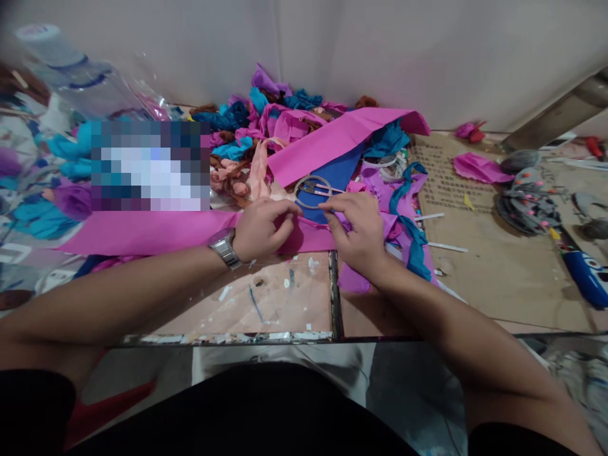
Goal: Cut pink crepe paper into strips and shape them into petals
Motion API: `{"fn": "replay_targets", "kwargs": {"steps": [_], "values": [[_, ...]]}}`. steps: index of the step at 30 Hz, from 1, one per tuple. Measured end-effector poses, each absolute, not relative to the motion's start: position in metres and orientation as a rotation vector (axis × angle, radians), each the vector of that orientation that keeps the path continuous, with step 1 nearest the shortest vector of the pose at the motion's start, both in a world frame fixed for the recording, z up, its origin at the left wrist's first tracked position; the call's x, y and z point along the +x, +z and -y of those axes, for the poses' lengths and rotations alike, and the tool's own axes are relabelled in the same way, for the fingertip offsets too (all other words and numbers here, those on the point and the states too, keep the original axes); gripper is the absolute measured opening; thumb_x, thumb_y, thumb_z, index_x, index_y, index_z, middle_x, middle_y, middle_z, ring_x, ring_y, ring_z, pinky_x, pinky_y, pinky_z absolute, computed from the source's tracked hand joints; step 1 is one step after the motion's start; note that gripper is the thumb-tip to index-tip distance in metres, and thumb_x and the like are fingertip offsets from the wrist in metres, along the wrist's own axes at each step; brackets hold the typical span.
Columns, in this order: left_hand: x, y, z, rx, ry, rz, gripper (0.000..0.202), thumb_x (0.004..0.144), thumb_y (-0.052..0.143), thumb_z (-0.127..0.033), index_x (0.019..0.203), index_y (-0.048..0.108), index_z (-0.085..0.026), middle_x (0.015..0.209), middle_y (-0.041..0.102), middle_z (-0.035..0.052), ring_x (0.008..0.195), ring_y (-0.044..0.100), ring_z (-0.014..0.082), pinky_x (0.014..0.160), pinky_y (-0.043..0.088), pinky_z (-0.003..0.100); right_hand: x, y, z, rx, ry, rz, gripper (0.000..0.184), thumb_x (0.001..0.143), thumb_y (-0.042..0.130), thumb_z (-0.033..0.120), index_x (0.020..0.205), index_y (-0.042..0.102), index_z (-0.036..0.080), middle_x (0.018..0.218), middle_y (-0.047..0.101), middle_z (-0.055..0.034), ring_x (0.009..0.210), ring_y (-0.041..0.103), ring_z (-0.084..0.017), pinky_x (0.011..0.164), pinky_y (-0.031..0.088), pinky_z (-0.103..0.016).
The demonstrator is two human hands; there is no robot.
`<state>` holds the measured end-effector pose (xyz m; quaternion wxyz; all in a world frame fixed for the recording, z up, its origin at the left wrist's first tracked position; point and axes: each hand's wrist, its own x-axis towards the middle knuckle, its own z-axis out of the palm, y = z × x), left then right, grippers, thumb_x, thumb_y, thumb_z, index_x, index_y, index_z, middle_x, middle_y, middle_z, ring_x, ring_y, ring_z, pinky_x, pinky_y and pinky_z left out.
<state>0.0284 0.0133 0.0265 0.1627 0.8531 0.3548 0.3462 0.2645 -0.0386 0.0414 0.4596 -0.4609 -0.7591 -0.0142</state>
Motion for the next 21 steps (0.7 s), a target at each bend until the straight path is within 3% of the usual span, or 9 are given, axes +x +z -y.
{"fn": "replay_targets", "kwargs": {"steps": [5,10,16,21], "values": [[0.027,0.024,-0.014,2.566,0.956,-0.947,0.026,0.094,0.057,-0.02,0.111,0.077,-0.024,0.099,0.084,0.0012,0.084,0.075,0.0203,0.091,0.048,0.04,0.263,0.047,0.044,-0.97,-0.076,2.017,0.021,0.1,0.067,0.018,0.116,0.076,0.029,0.11,0.081,-0.0062,0.103,0.076,-0.027,0.094,0.058,-0.048],[0.027,0.025,-0.012,2.607,0.963,-0.95,0.025,0.096,0.057,-0.022,0.112,0.076,-0.022,0.107,0.084,0.0026,0.086,0.074,0.021,0.089,0.045,0.042,0.259,0.041,0.042,-1.055,0.035,2.129,0.024,0.099,0.074,0.032,0.122,0.075,0.022,0.118,0.081,-0.013,0.109,0.075,-0.031,0.096,0.058,-0.049],[0.028,0.027,-0.011,2.567,0.952,-0.939,0.024,0.098,0.055,-0.025,0.108,0.076,-0.023,0.107,0.084,0.0021,0.085,0.074,0.0214,0.092,0.044,0.043,0.262,0.035,0.037,-1.147,0.149,2.134,0.012,0.103,0.07,0.033,0.103,0.08,0.026,0.098,0.085,-0.0045,0.092,0.077,-0.026,0.089,0.056,-0.045],[0.028,0.028,-0.012,2.519,0.919,-0.937,0.025,0.096,0.054,-0.024,0.106,0.076,-0.022,0.105,0.084,0.0031,0.086,0.074,0.0218,0.093,0.045,0.044,0.262,0.035,0.037,-1.189,0.199,2.16,0.013,0.101,0.072,0.036,0.102,0.081,0.026,0.093,0.084,-0.0032,0.083,0.074,-0.024,0.083,0.054,-0.044]]}}
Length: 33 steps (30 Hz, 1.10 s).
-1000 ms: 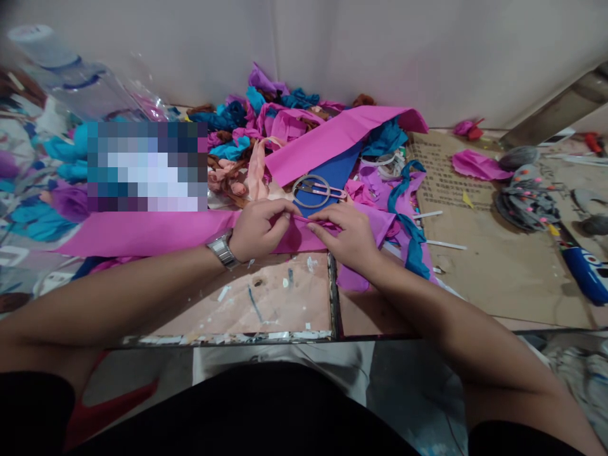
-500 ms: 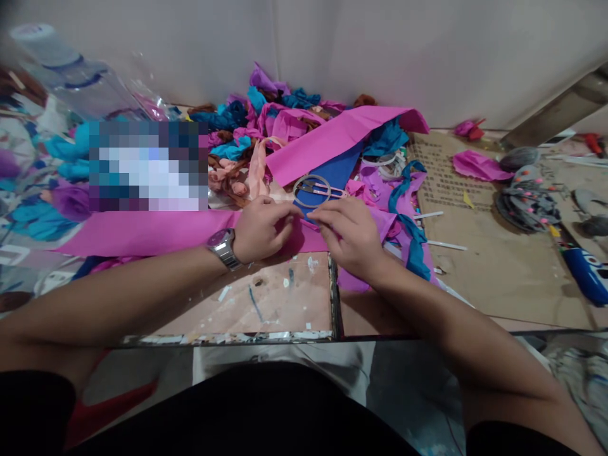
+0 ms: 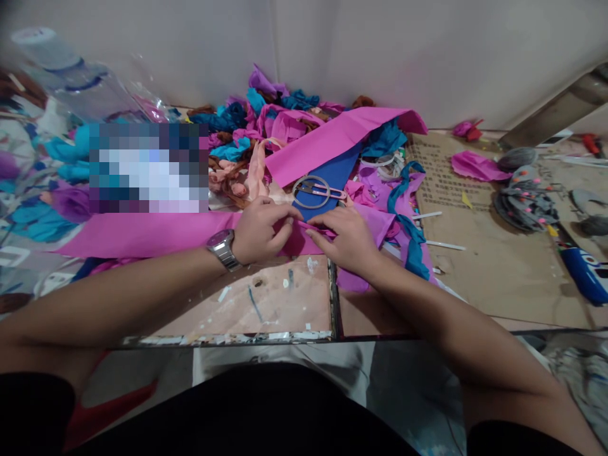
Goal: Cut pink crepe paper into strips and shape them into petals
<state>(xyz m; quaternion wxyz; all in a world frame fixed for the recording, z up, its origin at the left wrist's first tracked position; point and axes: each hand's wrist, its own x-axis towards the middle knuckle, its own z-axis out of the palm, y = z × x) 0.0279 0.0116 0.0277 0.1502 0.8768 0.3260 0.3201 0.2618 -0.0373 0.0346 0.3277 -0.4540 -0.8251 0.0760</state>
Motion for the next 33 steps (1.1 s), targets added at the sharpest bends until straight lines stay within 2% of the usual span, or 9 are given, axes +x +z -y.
{"fn": "replay_targets", "kwargs": {"steps": [4,8,14,22,27,33], "values": [[0.0273,0.0271,-0.012,2.47,0.949,-0.963,0.024,0.096,0.056,-0.026,0.104,0.078,-0.023,0.096,0.083,0.0032,0.085,0.074,0.0216,0.093,0.047,0.042,0.2612,0.034,0.0376,-1.183,0.18,2.127,0.01,0.1,0.072,0.03,0.101,0.082,0.025,0.093,0.085,-0.0039,0.083,0.076,-0.023,0.082,0.054,-0.042],[0.0271,0.027,-0.0115,2.486,0.909,-0.924,0.024,0.09,0.062,-0.028,0.107,0.078,-0.023,0.101,0.084,0.0033,0.088,0.075,0.0227,0.093,0.049,0.041,0.2613,0.0335,0.0382,-1.161,0.149,2.101,0.008,0.099,0.074,0.027,0.102,0.082,0.025,0.095,0.085,-0.0035,0.086,0.077,-0.024,0.083,0.055,-0.042],[0.0284,0.029,-0.0112,2.458,0.918,-0.9,0.024,0.088,0.062,-0.026,0.104,0.08,-0.022,0.092,0.083,0.0038,0.084,0.075,0.0231,0.086,0.053,0.038,0.2589,0.0361,0.0403,-1.142,0.142,2.072,0.01,0.098,0.073,0.025,0.101,0.082,0.028,0.094,0.085,-0.0018,0.084,0.077,-0.024,0.083,0.056,-0.043],[0.0286,0.0337,-0.0103,2.291,0.906,-0.888,0.026,0.088,0.057,-0.02,0.101,0.08,-0.021,0.1,0.084,0.0028,0.086,0.077,0.0202,0.083,0.055,0.034,0.258,0.0381,0.0413,-1.089,0.125,2.079,0.015,0.098,0.072,0.022,0.104,0.083,0.03,0.092,0.085,-0.0007,0.083,0.077,-0.024,0.081,0.054,-0.044],[0.029,0.0341,-0.0115,2.288,0.894,-0.882,0.03,0.086,0.054,-0.016,0.102,0.079,-0.021,0.103,0.084,0.0031,0.091,0.077,0.021,0.089,0.056,0.036,0.2583,0.0372,0.0407,-1.07,0.105,2.073,0.015,0.097,0.072,0.02,0.103,0.084,0.028,0.091,0.085,-0.001,0.082,0.077,-0.023,0.08,0.054,-0.042],[0.0286,0.0337,-0.0116,2.336,0.804,-0.841,0.027,0.088,0.058,-0.028,0.102,0.079,-0.02,0.093,0.083,0.0047,0.086,0.076,0.0235,0.082,0.053,0.037,0.2592,0.0355,0.041,-1.061,0.107,2.095,0.016,0.098,0.072,0.022,0.106,0.084,0.029,0.093,0.086,-0.0008,0.085,0.078,-0.023,0.081,0.054,-0.043]]}}
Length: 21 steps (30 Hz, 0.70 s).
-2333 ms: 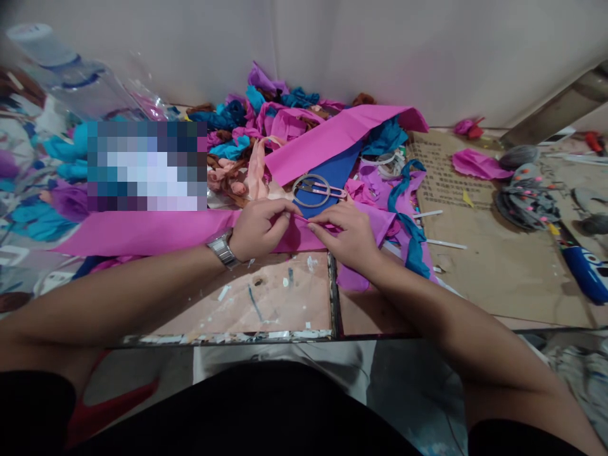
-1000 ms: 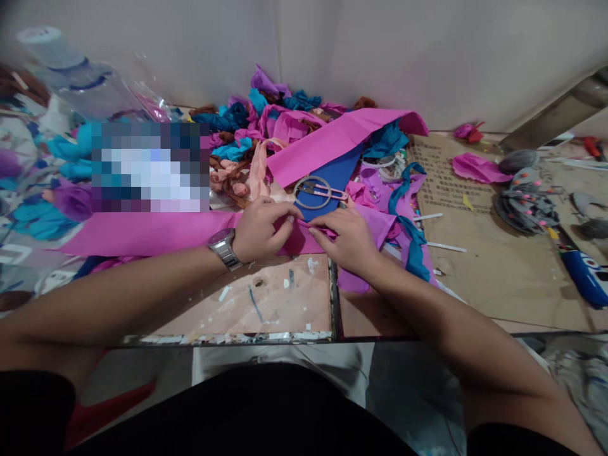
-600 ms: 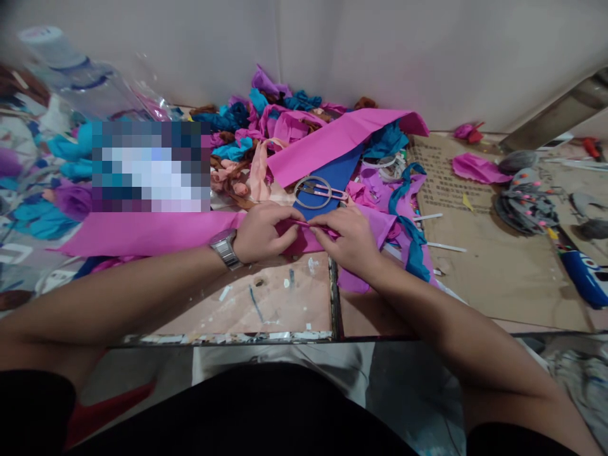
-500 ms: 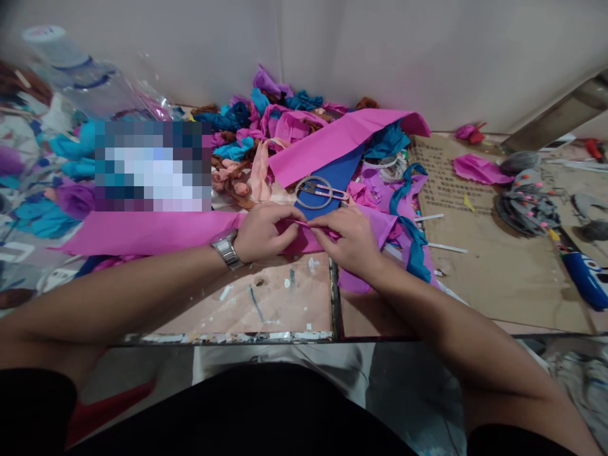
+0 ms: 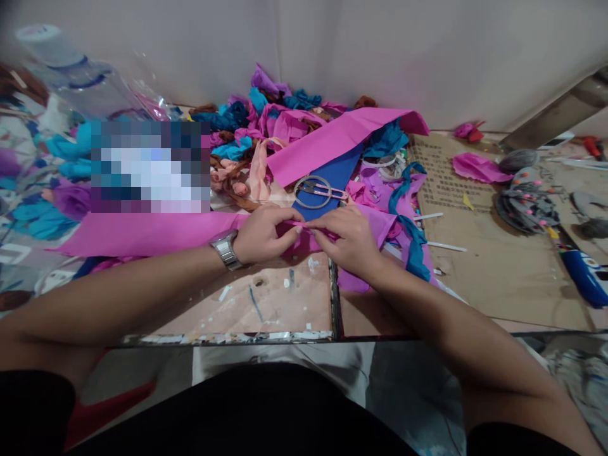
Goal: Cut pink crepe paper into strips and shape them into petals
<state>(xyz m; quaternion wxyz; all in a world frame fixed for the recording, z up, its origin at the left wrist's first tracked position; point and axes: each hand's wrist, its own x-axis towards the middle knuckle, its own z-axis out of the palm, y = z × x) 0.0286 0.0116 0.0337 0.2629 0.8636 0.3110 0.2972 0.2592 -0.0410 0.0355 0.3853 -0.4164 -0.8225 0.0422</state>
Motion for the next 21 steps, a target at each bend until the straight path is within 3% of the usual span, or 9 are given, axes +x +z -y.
{"fn": "replay_targets", "kwargs": {"steps": [5,21], "values": [[0.029,0.0326,-0.0122,2.388,0.793,-0.881,0.022,0.087,0.058,-0.027,0.093,0.078,-0.021,0.08,0.079,0.0028,0.076,0.072,0.0213,0.077,0.049,0.035,0.2584,0.037,0.0412,-1.08,0.123,2.086,0.014,0.096,0.073,0.022,0.102,0.084,0.029,0.093,0.086,-0.0014,0.085,0.078,-0.023,0.083,0.055,-0.043],[0.0283,0.0292,-0.0154,2.339,0.846,-0.894,0.025,0.091,0.051,-0.024,0.084,0.074,-0.02,0.072,0.072,0.0016,0.07,0.066,0.0197,0.075,0.046,0.036,0.2617,0.0341,0.0407,-1.027,0.119,2.108,0.019,0.096,0.072,0.02,0.107,0.085,0.031,0.094,0.085,-0.0027,0.086,0.078,-0.023,0.082,0.056,-0.044]]}}
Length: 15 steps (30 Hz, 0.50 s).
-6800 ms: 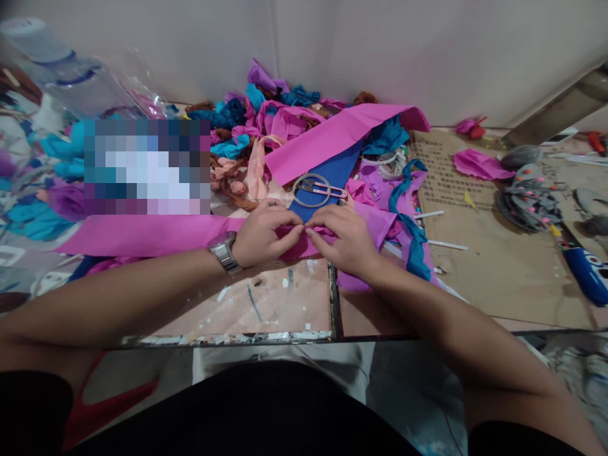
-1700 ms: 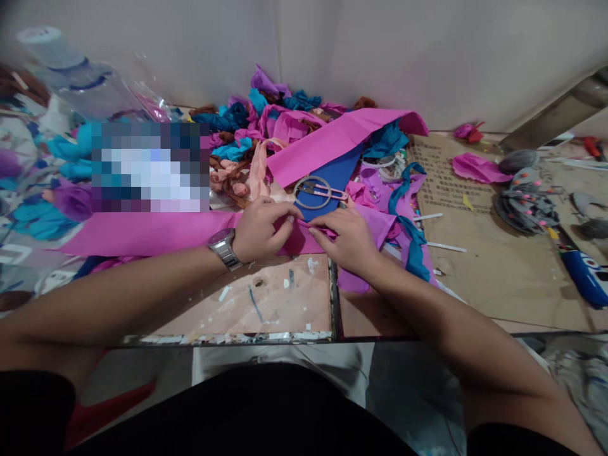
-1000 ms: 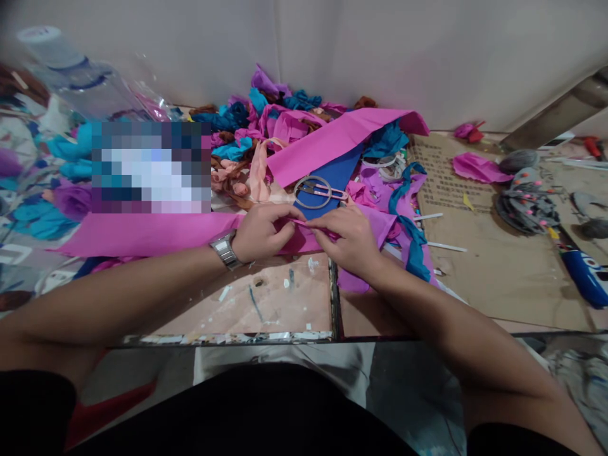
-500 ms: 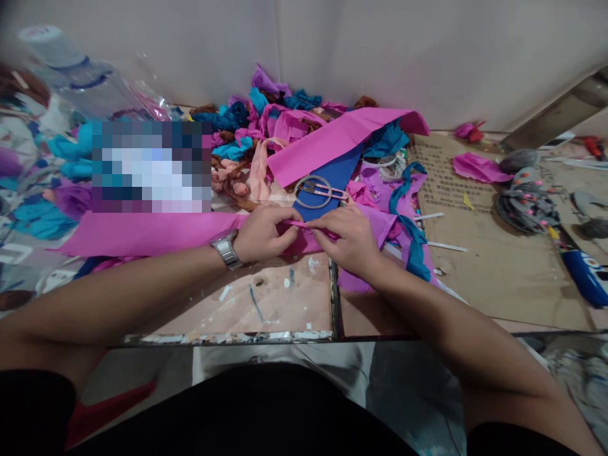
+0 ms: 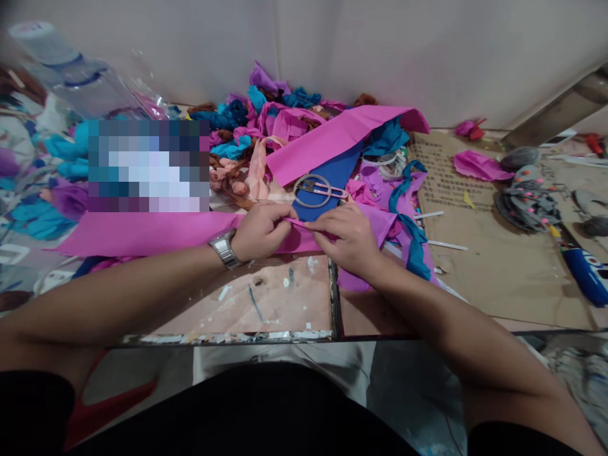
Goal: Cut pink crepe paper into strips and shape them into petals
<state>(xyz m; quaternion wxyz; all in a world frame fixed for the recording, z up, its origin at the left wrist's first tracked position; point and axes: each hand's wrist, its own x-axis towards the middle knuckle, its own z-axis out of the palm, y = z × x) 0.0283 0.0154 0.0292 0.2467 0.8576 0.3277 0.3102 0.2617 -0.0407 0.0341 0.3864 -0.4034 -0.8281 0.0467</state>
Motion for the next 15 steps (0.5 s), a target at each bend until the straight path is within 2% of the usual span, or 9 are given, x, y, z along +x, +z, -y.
{"fn": "replay_targets", "kwargs": {"steps": [4,11,15], "values": [[0.0278,0.0286,-0.0166,2.33,0.851,-0.924,0.027,0.09,0.049,-0.022,0.089,0.075,-0.021,0.077,0.075,0.0019,0.075,0.068,0.0209,0.081,0.048,0.037,0.2614,0.0335,0.04,-1.003,0.099,2.095,0.02,0.096,0.073,0.019,0.107,0.086,0.03,0.093,0.085,-0.0032,0.084,0.078,-0.023,0.081,0.055,-0.044],[0.0258,0.0338,-0.0164,2.294,0.957,-0.885,0.032,0.09,0.043,-0.016,0.096,0.075,-0.02,0.1,0.081,0.0041,0.094,0.073,0.0218,0.092,0.048,0.04,0.2597,0.0343,0.0395,-0.975,0.07,2.091,0.016,0.096,0.074,0.018,0.102,0.085,0.026,0.091,0.085,-0.0036,0.081,0.078,-0.021,0.079,0.054,-0.041],[0.0257,0.0347,-0.0116,2.413,0.866,-0.851,0.027,0.096,0.048,-0.027,0.102,0.074,-0.02,0.105,0.081,0.004,0.097,0.073,0.0238,0.094,0.042,0.045,0.2597,0.0333,0.039,-0.976,0.054,2.086,0.015,0.095,0.075,0.017,0.102,0.085,0.026,0.091,0.085,-0.0038,0.081,0.078,-0.021,0.081,0.055,-0.041]]}}
